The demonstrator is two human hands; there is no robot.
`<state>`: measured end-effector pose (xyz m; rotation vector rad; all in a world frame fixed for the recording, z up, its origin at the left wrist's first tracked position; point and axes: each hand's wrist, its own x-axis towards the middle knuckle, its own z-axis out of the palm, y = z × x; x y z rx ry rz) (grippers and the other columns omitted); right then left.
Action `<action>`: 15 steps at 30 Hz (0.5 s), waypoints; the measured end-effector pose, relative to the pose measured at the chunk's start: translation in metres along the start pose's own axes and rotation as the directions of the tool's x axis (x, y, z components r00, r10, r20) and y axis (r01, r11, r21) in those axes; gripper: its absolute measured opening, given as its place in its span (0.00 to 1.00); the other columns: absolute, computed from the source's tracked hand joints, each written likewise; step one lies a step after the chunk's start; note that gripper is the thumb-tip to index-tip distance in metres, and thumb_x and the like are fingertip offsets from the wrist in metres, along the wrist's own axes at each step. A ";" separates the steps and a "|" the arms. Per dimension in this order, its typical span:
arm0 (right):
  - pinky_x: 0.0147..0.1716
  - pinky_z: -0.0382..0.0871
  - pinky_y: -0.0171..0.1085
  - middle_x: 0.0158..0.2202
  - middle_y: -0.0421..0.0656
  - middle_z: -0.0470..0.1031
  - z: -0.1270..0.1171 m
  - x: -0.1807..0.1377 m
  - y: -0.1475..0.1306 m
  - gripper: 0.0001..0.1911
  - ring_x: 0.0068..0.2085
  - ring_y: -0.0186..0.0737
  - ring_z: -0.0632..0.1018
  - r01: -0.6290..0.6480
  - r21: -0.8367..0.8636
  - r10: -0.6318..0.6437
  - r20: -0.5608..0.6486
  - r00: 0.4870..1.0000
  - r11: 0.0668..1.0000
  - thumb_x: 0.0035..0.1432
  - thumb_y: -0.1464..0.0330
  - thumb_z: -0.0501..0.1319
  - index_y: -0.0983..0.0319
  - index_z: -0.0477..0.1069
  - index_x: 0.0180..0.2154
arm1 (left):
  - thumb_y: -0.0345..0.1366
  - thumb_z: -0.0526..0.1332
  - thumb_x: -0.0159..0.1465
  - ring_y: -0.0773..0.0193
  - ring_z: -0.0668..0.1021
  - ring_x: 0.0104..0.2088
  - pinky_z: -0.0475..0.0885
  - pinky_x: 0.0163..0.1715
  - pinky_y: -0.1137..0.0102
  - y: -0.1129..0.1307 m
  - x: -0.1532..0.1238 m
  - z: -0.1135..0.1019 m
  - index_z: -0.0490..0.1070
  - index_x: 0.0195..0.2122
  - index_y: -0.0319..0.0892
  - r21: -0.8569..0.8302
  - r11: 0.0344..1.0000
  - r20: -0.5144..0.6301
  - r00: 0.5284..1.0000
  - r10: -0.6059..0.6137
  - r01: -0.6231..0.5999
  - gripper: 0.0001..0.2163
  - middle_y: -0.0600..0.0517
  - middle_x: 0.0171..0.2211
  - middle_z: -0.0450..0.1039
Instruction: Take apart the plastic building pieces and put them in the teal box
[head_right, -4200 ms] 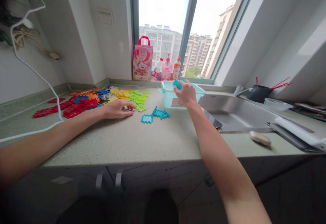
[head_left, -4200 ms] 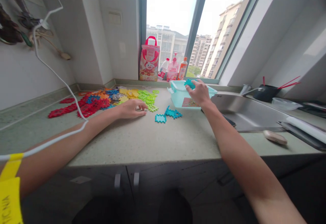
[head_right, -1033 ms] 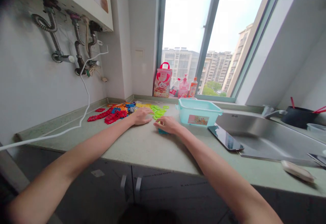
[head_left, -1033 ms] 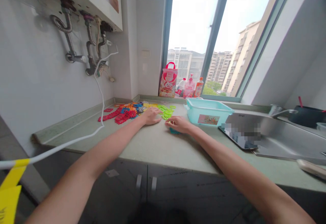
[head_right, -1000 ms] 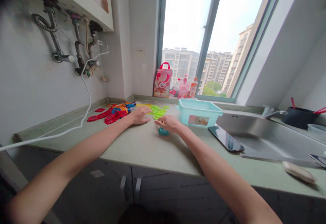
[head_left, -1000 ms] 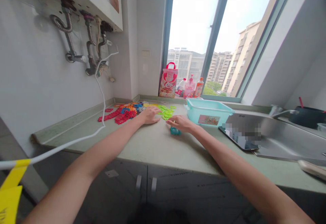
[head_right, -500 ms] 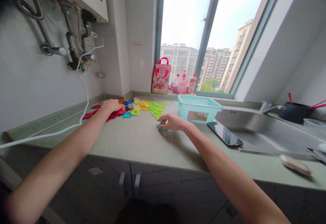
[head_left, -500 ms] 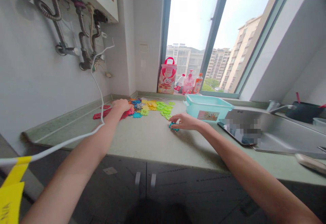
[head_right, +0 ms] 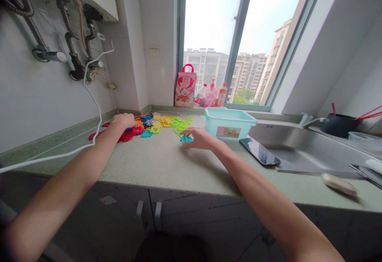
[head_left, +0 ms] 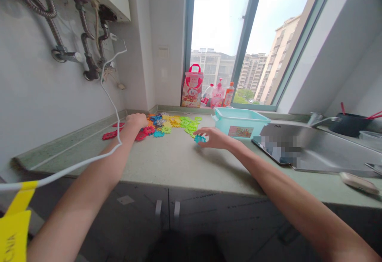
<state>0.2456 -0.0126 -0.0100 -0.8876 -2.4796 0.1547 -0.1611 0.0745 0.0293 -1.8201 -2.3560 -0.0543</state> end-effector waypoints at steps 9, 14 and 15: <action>0.63 0.70 0.50 0.60 0.48 0.79 -0.066 -0.016 0.025 0.20 0.60 0.52 0.78 -0.258 -0.317 -0.014 -0.656 0.755 0.913 0.65 0.65 0.61 0.57 0.77 0.57 | 0.52 0.69 0.56 0.37 0.83 0.49 0.77 0.47 0.55 0.010 -0.008 -0.010 0.83 0.52 0.39 0.047 0.992 -0.091 0.989 0.118 -0.114 0.27 0.32 0.50 0.82; 0.56 0.74 0.53 0.54 0.51 0.82 -0.077 -0.029 0.057 0.21 0.55 0.57 0.81 -0.500 -0.299 0.139 -0.734 0.665 0.813 0.62 0.64 0.61 0.60 0.80 0.55 | 0.53 0.73 0.48 0.51 0.84 0.38 0.76 0.41 0.65 0.023 -0.006 -0.005 0.85 0.35 0.50 -0.103 0.888 0.085 0.886 0.456 -0.447 0.18 0.47 0.37 0.85; 0.54 0.75 0.53 0.53 0.51 0.82 -0.076 -0.029 0.060 0.21 0.54 0.58 0.82 -0.535 -0.297 0.178 -0.725 0.666 0.791 0.62 0.63 0.61 0.60 0.80 0.55 | 0.54 0.73 0.46 0.52 0.83 0.36 0.76 0.40 0.66 0.024 -0.006 -0.003 0.85 0.32 0.50 -0.130 0.875 0.096 0.872 0.479 -0.467 0.17 0.48 0.35 0.85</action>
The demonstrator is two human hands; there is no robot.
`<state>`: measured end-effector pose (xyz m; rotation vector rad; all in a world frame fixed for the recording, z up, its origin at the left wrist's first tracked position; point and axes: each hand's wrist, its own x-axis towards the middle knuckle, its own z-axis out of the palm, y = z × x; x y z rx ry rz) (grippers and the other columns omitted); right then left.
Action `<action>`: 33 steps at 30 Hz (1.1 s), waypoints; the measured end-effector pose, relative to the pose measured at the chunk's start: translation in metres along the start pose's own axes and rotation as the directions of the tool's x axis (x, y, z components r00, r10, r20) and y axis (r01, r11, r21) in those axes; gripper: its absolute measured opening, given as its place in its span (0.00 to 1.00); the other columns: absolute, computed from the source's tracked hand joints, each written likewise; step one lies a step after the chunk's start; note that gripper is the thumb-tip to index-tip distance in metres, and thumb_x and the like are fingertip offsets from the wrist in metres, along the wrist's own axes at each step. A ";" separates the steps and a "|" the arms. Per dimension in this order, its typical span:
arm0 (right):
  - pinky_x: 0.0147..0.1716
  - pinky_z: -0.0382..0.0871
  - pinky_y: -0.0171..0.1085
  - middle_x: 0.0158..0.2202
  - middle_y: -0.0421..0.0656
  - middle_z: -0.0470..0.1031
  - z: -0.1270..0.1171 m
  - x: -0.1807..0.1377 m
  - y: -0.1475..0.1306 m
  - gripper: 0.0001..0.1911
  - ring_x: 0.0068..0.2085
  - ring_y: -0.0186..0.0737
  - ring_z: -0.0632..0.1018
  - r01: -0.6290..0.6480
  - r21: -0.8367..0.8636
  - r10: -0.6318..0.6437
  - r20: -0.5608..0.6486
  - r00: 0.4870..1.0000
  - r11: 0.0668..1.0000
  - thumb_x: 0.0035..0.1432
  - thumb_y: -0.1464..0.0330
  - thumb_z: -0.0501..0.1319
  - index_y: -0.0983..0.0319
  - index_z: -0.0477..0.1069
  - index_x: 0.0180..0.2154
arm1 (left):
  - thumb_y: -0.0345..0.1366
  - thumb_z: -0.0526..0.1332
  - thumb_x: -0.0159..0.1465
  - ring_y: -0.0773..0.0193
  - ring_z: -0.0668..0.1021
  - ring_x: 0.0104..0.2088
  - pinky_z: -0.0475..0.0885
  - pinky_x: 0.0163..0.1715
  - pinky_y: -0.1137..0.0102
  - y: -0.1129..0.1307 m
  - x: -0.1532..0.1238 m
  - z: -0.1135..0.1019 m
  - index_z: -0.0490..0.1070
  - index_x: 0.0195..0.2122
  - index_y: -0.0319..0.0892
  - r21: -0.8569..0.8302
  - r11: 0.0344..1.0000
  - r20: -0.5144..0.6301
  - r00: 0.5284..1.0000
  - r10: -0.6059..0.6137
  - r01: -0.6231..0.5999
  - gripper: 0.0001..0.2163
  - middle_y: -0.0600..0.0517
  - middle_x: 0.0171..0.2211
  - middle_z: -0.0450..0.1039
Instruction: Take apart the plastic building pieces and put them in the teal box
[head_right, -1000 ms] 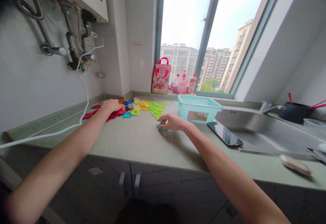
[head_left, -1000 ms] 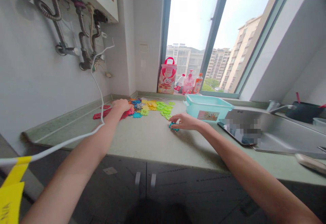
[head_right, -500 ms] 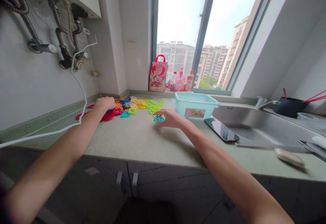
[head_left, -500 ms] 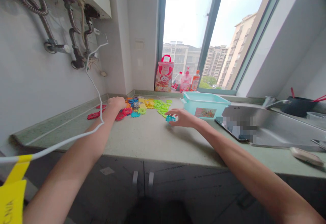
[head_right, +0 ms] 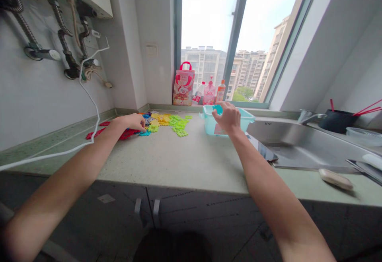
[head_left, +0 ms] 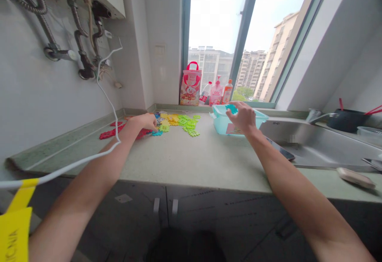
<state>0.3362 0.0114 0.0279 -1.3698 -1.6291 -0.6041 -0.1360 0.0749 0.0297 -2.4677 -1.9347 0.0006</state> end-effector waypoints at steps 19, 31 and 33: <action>0.49 0.71 0.50 0.46 0.53 0.85 -0.010 0.002 -0.019 0.24 0.49 0.60 0.82 -0.112 -0.239 0.198 0.377 0.905 0.965 0.70 0.54 0.54 0.57 0.83 0.54 | 0.67 0.61 0.62 0.55 0.81 0.37 0.66 0.33 0.67 0.102 -0.018 0.017 0.79 0.37 0.44 0.066 0.967 -0.044 0.967 0.250 -0.247 0.28 0.46 0.37 0.82; 0.56 0.72 0.46 0.50 0.47 0.84 0.009 -0.023 -0.070 0.13 0.51 0.48 0.80 0.416 0.421 -0.527 0.191 0.828 0.806 0.67 0.68 0.60 0.58 0.82 0.49 | 0.51 0.61 0.72 0.59 0.81 0.45 0.72 0.49 0.68 0.144 -0.029 0.036 0.78 0.59 0.51 0.004 0.809 -0.228 0.787 0.572 -0.587 0.19 0.49 0.53 0.79; 0.50 0.74 0.42 0.46 0.47 0.84 0.014 -0.033 -0.084 0.12 0.46 0.45 0.82 0.420 0.512 -0.592 0.235 0.771 0.750 0.68 0.68 0.61 0.58 0.83 0.47 | 0.49 0.61 0.72 0.59 0.81 0.44 0.73 0.48 0.68 0.147 -0.027 0.039 0.80 0.56 0.50 0.015 0.796 -0.257 0.767 0.588 -0.605 0.17 0.49 0.51 0.80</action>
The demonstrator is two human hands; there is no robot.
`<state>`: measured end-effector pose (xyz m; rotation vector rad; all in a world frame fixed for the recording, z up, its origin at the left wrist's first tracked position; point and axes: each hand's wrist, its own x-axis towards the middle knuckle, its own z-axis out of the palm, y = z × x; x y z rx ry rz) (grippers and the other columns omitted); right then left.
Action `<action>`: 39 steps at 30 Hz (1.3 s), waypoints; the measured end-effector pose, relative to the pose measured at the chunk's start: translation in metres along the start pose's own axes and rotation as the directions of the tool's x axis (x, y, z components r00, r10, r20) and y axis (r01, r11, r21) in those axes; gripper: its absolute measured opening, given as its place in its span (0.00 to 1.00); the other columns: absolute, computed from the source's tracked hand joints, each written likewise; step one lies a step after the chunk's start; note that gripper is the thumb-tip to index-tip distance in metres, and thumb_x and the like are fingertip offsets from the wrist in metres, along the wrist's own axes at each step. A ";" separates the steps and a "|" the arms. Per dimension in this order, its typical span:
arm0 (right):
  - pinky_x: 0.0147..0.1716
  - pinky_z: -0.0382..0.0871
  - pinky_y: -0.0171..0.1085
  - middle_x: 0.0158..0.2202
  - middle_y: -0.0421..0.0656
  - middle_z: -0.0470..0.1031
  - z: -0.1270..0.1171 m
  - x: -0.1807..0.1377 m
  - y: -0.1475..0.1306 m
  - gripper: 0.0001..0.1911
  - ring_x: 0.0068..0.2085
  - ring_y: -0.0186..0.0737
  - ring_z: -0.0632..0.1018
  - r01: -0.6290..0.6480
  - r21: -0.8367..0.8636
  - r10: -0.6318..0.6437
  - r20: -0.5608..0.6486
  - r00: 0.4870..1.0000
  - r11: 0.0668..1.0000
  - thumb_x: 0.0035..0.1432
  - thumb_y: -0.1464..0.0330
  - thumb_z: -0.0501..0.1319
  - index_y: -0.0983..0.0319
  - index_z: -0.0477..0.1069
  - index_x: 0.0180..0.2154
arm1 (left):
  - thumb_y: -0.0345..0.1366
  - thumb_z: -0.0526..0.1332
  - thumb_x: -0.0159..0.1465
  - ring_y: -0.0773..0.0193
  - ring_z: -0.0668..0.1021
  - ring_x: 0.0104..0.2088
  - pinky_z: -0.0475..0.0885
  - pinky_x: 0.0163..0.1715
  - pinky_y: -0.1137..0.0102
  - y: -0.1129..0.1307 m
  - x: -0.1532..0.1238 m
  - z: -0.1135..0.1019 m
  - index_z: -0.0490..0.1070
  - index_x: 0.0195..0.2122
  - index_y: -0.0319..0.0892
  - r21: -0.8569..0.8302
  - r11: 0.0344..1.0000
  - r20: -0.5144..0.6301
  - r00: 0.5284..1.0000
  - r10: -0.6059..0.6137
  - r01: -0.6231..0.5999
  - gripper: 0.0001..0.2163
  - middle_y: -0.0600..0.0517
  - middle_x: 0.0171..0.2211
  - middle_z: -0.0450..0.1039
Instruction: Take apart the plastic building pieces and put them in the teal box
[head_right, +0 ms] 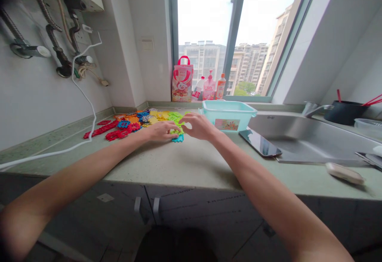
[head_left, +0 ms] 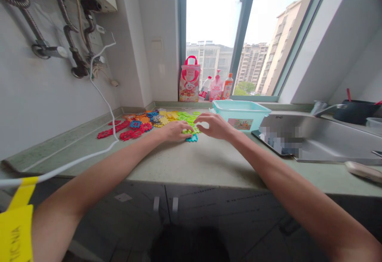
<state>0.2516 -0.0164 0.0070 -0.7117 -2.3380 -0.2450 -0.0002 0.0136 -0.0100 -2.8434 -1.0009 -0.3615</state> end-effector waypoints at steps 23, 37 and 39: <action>0.47 0.72 0.40 0.42 0.45 0.86 0.035 -0.004 -0.003 0.10 0.42 0.44 0.82 -0.204 0.114 0.146 0.389 0.910 0.972 0.63 0.60 0.70 0.59 0.84 0.42 | 0.55 0.56 0.71 0.54 0.81 0.46 0.72 0.45 0.67 -0.037 -0.007 -0.007 0.85 0.40 0.48 0.266 0.920 -0.035 0.957 -0.288 0.286 0.21 0.46 0.43 0.84; 0.62 0.68 0.50 0.57 0.49 0.80 -0.030 -0.003 0.015 0.19 0.58 0.53 0.77 -0.285 -0.248 0.216 -0.271 0.938 0.926 0.70 0.58 0.59 0.57 0.79 0.55 | 0.52 0.58 0.69 0.51 0.80 0.46 0.73 0.50 0.62 -0.041 -0.011 -0.008 0.81 0.35 0.44 0.290 0.896 -0.022 0.938 -0.345 0.336 0.19 0.43 0.43 0.82; 0.61 0.67 0.51 0.58 0.51 0.80 -0.042 -0.008 0.027 0.21 0.58 0.55 0.77 -0.414 -0.319 0.303 -0.344 0.889 0.853 0.70 0.57 0.58 0.59 0.78 0.56 | 0.52 0.58 0.69 0.51 0.80 0.46 0.73 0.50 0.61 -0.041 -0.011 -0.007 0.81 0.35 0.44 0.291 0.894 -0.018 0.937 -0.350 0.340 0.19 0.43 0.42 0.81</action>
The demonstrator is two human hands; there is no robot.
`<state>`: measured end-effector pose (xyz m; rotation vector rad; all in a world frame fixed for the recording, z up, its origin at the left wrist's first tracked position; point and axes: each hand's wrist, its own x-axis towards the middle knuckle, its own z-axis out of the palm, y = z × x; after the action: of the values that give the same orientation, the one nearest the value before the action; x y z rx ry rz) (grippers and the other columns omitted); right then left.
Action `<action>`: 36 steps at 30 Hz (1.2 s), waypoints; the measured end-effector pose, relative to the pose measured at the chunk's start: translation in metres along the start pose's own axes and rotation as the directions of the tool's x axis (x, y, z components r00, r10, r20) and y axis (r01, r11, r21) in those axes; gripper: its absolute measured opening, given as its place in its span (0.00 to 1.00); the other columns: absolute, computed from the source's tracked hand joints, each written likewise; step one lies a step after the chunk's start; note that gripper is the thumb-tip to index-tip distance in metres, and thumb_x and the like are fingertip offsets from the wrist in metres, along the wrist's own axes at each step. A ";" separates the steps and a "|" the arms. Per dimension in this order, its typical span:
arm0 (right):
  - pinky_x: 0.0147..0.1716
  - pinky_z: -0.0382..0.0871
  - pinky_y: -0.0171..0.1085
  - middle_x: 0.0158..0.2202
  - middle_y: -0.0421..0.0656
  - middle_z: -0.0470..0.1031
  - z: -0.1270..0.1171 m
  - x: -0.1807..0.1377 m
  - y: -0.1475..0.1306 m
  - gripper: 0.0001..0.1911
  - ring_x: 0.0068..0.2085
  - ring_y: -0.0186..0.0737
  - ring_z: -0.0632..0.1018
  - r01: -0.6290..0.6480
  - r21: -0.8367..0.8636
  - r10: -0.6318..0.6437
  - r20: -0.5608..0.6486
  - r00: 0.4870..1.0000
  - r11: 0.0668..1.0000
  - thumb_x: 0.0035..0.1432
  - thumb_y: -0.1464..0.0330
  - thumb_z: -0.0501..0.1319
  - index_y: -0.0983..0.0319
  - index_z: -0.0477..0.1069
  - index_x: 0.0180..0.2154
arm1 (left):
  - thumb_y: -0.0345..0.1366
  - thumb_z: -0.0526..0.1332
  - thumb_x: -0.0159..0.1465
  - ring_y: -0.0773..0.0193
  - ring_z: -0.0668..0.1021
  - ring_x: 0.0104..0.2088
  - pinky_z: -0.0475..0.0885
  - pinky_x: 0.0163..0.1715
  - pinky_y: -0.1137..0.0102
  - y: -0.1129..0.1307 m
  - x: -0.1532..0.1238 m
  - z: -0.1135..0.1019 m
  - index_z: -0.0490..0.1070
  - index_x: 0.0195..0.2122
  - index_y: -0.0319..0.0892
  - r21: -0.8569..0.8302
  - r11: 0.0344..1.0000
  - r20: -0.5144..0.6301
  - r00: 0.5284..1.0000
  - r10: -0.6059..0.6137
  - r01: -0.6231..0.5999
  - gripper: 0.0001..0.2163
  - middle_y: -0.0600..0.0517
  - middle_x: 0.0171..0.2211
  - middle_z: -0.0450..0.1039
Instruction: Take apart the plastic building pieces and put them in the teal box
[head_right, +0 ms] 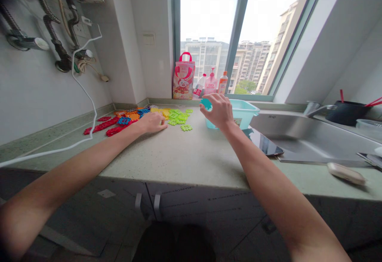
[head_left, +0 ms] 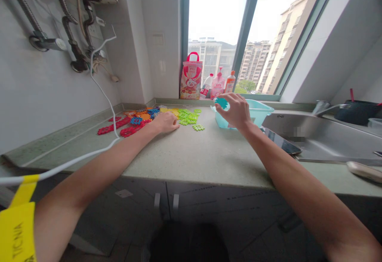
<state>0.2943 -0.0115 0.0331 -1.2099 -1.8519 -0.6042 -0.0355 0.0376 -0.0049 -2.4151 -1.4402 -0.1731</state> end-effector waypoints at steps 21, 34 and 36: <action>0.47 0.71 0.51 0.46 0.57 0.84 0.002 0.003 0.023 0.33 0.48 0.63 0.83 -0.307 -0.319 0.404 0.308 0.861 0.897 0.71 0.45 0.48 0.58 0.78 0.60 | 0.45 0.55 0.70 0.54 0.80 0.52 0.72 0.54 0.65 0.000 0.004 0.007 0.79 0.52 0.43 -0.166 0.968 0.046 0.979 0.198 -0.188 0.18 0.44 0.53 0.81; 0.49 0.71 0.52 0.50 0.57 0.84 -0.001 0.003 0.017 0.33 0.50 0.63 0.82 -0.310 -0.296 0.401 0.327 0.855 0.903 0.72 0.46 0.49 0.58 0.72 0.65 | 0.45 0.54 0.71 0.54 0.79 0.56 0.70 0.59 0.65 0.003 0.001 0.001 0.77 0.57 0.42 -0.193 0.963 0.086 0.975 0.206 -0.186 0.20 0.43 0.56 0.79; 0.49 0.71 0.52 0.50 0.57 0.84 -0.001 0.003 0.017 0.33 0.50 0.63 0.83 -0.305 -0.296 0.397 0.332 0.856 0.905 0.72 0.46 0.49 0.58 0.72 0.66 | 0.45 0.54 0.72 0.55 0.79 0.56 0.70 0.60 0.65 0.004 0.001 0.001 0.75 0.59 0.42 -0.183 0.966 0.094 0.974 0.204 -0.185 0.21 0.43 0.57 0.78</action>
<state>0.3090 -0.0038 0.0349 -1.8919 -1.8312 -0.3999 -0.0321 0.0372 -0.0065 -2.7303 -1.2683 -0.1226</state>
